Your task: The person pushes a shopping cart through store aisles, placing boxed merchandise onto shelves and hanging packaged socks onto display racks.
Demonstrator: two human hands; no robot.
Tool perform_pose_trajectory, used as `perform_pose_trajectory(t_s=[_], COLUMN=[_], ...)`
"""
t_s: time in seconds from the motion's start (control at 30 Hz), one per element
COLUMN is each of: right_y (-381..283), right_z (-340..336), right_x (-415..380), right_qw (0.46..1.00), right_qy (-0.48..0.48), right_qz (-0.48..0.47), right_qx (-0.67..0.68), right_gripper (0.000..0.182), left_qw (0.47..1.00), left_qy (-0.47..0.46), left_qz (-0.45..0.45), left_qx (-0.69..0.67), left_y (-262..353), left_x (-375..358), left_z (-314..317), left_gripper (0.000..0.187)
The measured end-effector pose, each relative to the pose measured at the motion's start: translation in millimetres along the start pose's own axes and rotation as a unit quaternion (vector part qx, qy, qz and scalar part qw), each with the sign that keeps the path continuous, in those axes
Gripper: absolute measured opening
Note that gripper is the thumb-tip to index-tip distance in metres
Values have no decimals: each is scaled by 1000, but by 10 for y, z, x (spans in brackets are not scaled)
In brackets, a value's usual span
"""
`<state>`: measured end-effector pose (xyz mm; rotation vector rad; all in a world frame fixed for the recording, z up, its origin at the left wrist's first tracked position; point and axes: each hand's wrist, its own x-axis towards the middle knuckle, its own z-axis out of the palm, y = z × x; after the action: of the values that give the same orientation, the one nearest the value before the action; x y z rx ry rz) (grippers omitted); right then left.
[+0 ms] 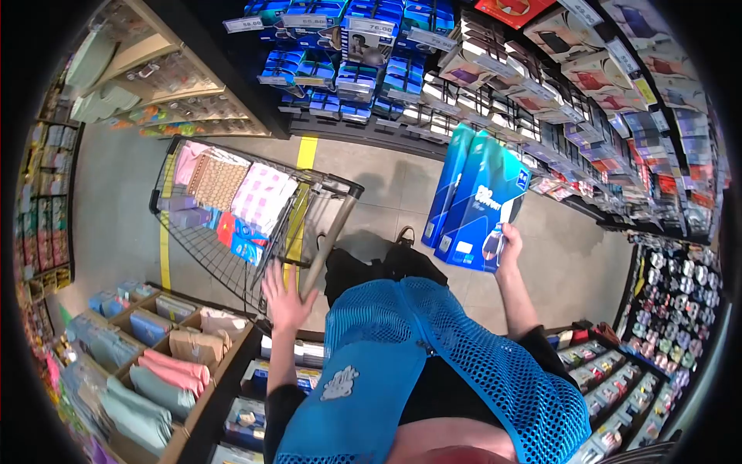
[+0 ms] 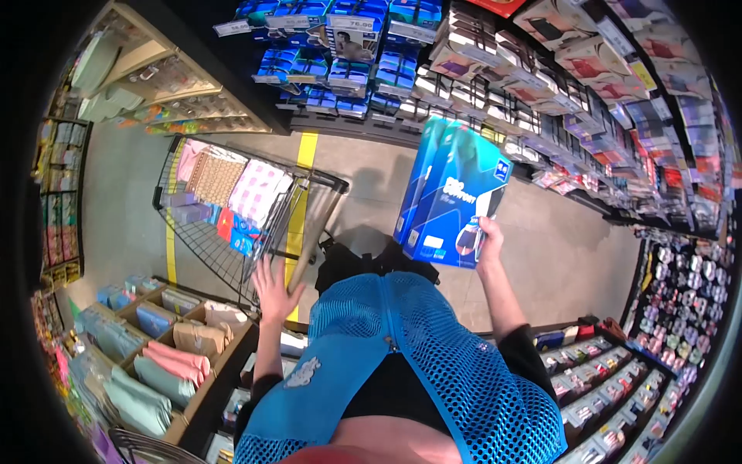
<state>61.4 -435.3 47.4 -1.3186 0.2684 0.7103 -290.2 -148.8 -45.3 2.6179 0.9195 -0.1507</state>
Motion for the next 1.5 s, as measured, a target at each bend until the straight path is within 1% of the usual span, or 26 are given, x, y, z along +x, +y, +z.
perform_pose_trajectory(t_s=[0.03,0.07,0.1,0.17,0.2,0.27,0.3,0.33,0.37,0.4,0.53,0.63,0.7,0.73,0.8,0.87,0.9,0.93,1.0,1.07,1.13,1.2,1.27,1.33,1.4,1.5], right_y=[-59,-61,-102,-115,-159,74,230,265,301,329,711,1061,1218,1306,1484,1566,1460,1470,1473,1479,1378,1367,1402,1321,1220,1151], right_z=[149,242,76,-4,221,366,226,273,350,423,603,685,815,787,728,616,702,646,434,208,157,87,-87,-51,-74,-175], right_x=[-112,-184,-236,-349,-429,-327,-236,-146,-25,106,635,887,882,857,806,853,847,870,924,962,973,1033,1094,1096,1151,1206], right_qw=[993,985,988,974,960,976,972,968,963,957,932,939,945,948,953,953,965,964,971,978,980,972,954,957,962,970], right_qy=[68,117,28,4,66,62,64,44,10,-23,-196,-265,-264,-252,-229,-224,-179,-178,-155,-147,-128,-115,-152,-150,-147,-141], right_qz=[35,27,82,188,204,205,212,227,250,271,303,219,183,180,174,156,141,146,142,113,83,76,99,106,102,120], right_qx=[-90,-128,-128,-127,-181,-47,-80,-96,-99,-99,-6,13,56,69,94,131,129,133,118,93,131,191,237,225,208,159], right_gripper=[37,34,39,36,38,36,35,36,38,40,47,56,66,68,73,73,71,71,68,65,69,71,71,70,69,72], left_qw=[1000,999,999,1000,1000,998,995,992,991,991,995,994,984,983,993,981,979,976,995,997,996,996,997,997,991,989], left_qy=[16,34,14,-10,-23,-61,-92,-122,-130,-132,-91,-106,-178,-180,-111,-155,-144,-140,-70,-65,-65,-82,-52,-44,-22,-9], left_qz=[20,5,-18,-19,-18,-11,-22,-34,-11,-8,6,25,-1,3,29,114,142,169,67,50,63,34,-11,-37,-81,-78], left_qx=[-15,-16,-26,-15,-6,-1,-10,-23,-8,-20,-28,-7,20,28,-36,-27,-22,-17,-21,-13,16,-18,-57,-51,-108,-122], left_y=[-154,-236,-333,-505,-617,-831,-913,-939,-994,-980,-1060,-1044,-951,-893,-687,-503,-347,-156,289,550,631,619,616,692,730,690], left_x=[-179,-360,-518,-720,-780,-844,-839,-837,-842,-810,-891,-878,-753,-629,-409,-62,163,368,745,1088,1295,1323,1263,1275,1274,1266], left_z=[-13,-55,-114,-230,-222,-121,-82,-21,26,14,142,85,-33,-71,-147,-176,-121,-93,-8,-53,5,204,254,202,215,228], left_gripper=[75,77,78,78,78,82,84,85,87,83,73,73,71,71,75,80,75,72,75,76,78,76,74,72,71,64])
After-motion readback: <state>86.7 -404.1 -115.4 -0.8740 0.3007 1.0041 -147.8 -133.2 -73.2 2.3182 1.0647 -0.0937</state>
